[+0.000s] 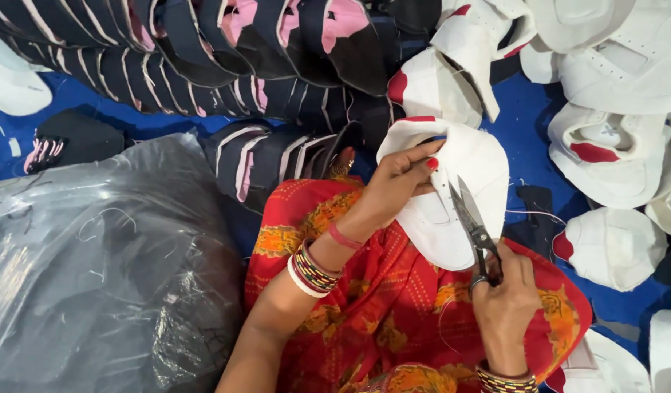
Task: The person trims excess material and threads from white shoe uppers using a pair of scissors.
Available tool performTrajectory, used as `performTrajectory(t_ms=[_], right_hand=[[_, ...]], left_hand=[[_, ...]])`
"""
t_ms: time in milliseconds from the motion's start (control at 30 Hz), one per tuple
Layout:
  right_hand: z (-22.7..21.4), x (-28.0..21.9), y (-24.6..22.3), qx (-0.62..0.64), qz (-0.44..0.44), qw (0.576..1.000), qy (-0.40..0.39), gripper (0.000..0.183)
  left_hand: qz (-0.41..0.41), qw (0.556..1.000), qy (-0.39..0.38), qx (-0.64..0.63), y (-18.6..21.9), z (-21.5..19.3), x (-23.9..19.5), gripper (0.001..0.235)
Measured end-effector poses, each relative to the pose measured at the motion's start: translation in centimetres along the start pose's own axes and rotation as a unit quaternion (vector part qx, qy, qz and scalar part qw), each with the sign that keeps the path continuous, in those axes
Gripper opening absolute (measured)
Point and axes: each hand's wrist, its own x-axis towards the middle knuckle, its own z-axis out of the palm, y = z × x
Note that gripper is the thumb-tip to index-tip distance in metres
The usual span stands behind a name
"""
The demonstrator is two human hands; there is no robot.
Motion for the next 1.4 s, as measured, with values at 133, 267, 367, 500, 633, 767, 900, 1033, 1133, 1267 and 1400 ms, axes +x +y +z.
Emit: performTrajectory(t_ms=[133, 267, 367, 500, 633, 767, 900, 1033, 1133, 1267, 1400], right_hand=[[-0.4, 0.2, -0.2, 0.006, 0.003, 1.000, -0.010, 0.038], [-0.8, 0.5, -0.9, -0.002, 0.011, 1.000, -0.022, 0.042], [-0.8, 0.3, -0.7, -0.027, 0.004, 0.999, -0.020, 0.044], [-0.8, 0.7, 0.0, -0.063, -0.032, 0.997, -0.001, 0.036], [-0.2, 0.8, 2.1, 0.142, 0.069, 0.987, -0.043, 0.031], [0.4, 1.3, 3.9, 0.396, 0.281, 0.873, -0.042, 0.031], [0.1, 2.7, 2.4, 0.478, 0.333, 0.813, -0.032, 0.040], [2.2, 3.8, 0.6, 0.605, 0.404, 0.683, -0.067, 0.053], [6.1, 3.5, 1.6, 0.645, 0.379, 0.664, -0.019, 0.042], [6.5, 4.6, -1.0, 0.648, 0.292, 0.700, 0.071, 0.044], [6.2, 6.0, -1.7, 0.613, 0.189, 0.751, 0.153, 0.044]], left_hand=[[-0.011, 1.000, -0.016, 0.016, -0.8, 0.1, -0.1, 0.047], [-0.041, 0.998, -0.032, 0.033, -1.2, 0.7, -0.2, 0.048], [-0.036, 0.998, -0.044, -0.020, -0.7, 1.1, -0.4, 0.049], [-0.045, 0.998, -0.034, -0.021, -1.7, 0.5, -0.1, 0.052], [-0.007, 1.000, -0.027, 0.009, -1.6, 0.3, 0.1, 0.052], [0.037, 0.999, -0.011, 0.015, 0.5, 0.5, 0.0, 0.044], [0.051, 0.997, -0.019, -0.058, 0.1, 0.2, 0.2, 0.038], [0.146, 0.940, -0.147, -0.272, -3.1, -2.1, 1.0, 0.014], [0.154, 0.936, -0.133, -0.288, -2.5, -2.1, 0.7, 0.012], [0.113, 0.972, -0.001, -0.208, -1.8, -1.2, 0.5, 0.038], [0.011, 0.940, 0.084, -0.332, -4.8, -1.6, 1.1, 0.050]])
